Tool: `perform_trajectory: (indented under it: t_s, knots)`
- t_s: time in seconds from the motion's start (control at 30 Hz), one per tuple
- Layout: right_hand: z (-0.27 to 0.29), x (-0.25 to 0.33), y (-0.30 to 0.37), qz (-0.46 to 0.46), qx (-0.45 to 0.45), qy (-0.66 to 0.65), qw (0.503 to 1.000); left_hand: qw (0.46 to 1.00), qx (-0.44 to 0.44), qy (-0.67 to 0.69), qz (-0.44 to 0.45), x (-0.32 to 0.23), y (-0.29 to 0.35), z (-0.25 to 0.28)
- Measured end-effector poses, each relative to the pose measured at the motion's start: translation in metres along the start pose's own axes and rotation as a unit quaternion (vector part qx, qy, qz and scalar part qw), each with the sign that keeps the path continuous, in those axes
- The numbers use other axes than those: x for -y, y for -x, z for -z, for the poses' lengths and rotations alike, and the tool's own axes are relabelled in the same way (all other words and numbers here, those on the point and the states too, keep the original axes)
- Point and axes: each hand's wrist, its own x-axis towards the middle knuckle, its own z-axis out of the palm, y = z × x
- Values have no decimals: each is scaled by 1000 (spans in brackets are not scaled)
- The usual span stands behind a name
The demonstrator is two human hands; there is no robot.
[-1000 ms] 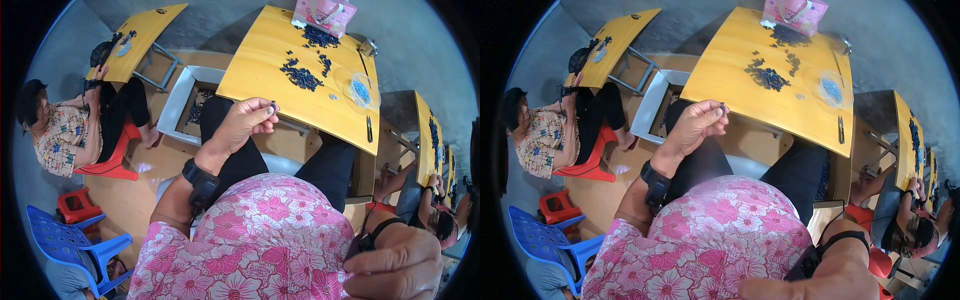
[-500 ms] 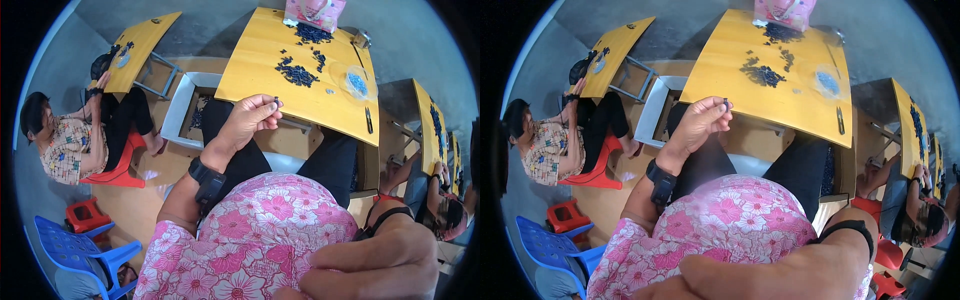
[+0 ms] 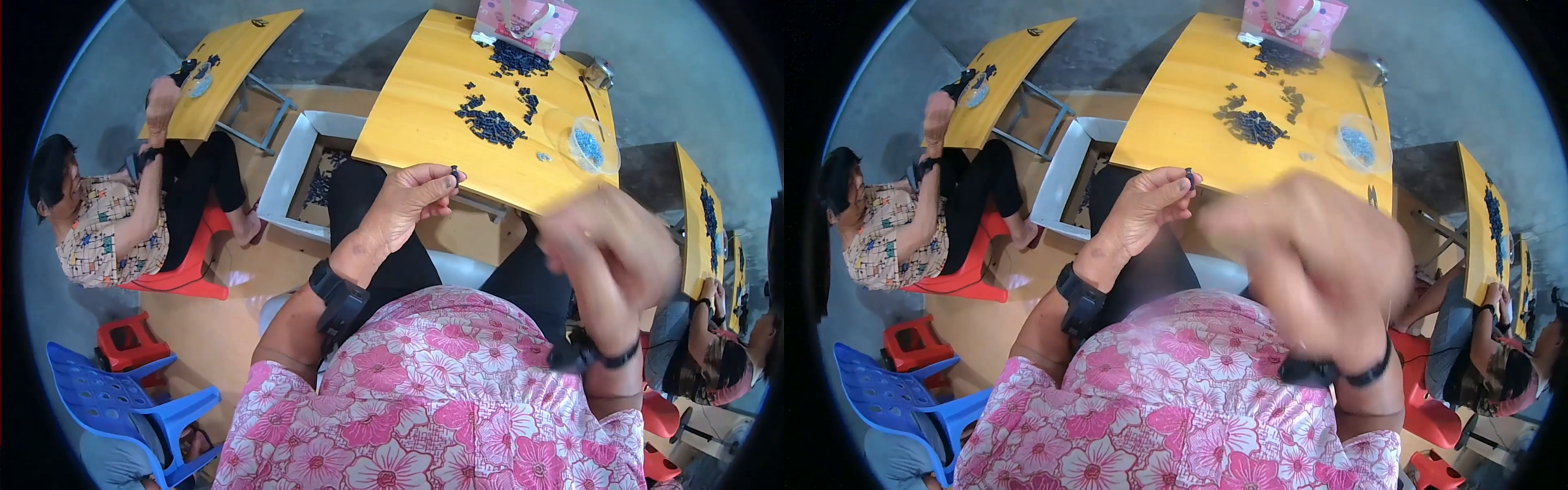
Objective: Assembling small black plastic components by hand at a workbench.
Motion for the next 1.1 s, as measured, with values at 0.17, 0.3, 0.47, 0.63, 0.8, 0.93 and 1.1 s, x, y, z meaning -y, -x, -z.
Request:
perform_trajectory:
  t_s: [0.17, 0.3, 0.47, 0.63, 0.8, 0.93, 1.1]
  knots:
    - [-71, -104, 16, -372, 87, -364, 849, 1000, 4, -1, -3, 7, -5, -6]
    - [-103, -119, 22, -427, 121, -411, 796, 998, -23, -56, -25, 11, -7, -13]
    - [-117, -126, 13, -446, 111, -493, 739, 988, -41, -134, -60, 17, -13, -4]
    - [-125, -135, 14, -465, 121, -508, 715, 970, -48, -224, -84, 18, -18, -2]
    - [-125, -141, 16, -496, 120, -517, 688, 927, -48, -327, -176, 26, -22, 3]
    - [-127, -150, 17, -516, 144, -512, 671, 905, -46, -372, -199, 29, -25, 6]
    - [-135, -162, 19, -476, 137, -563, 661, 910, -43, -364, -193, 24, -30, 8]
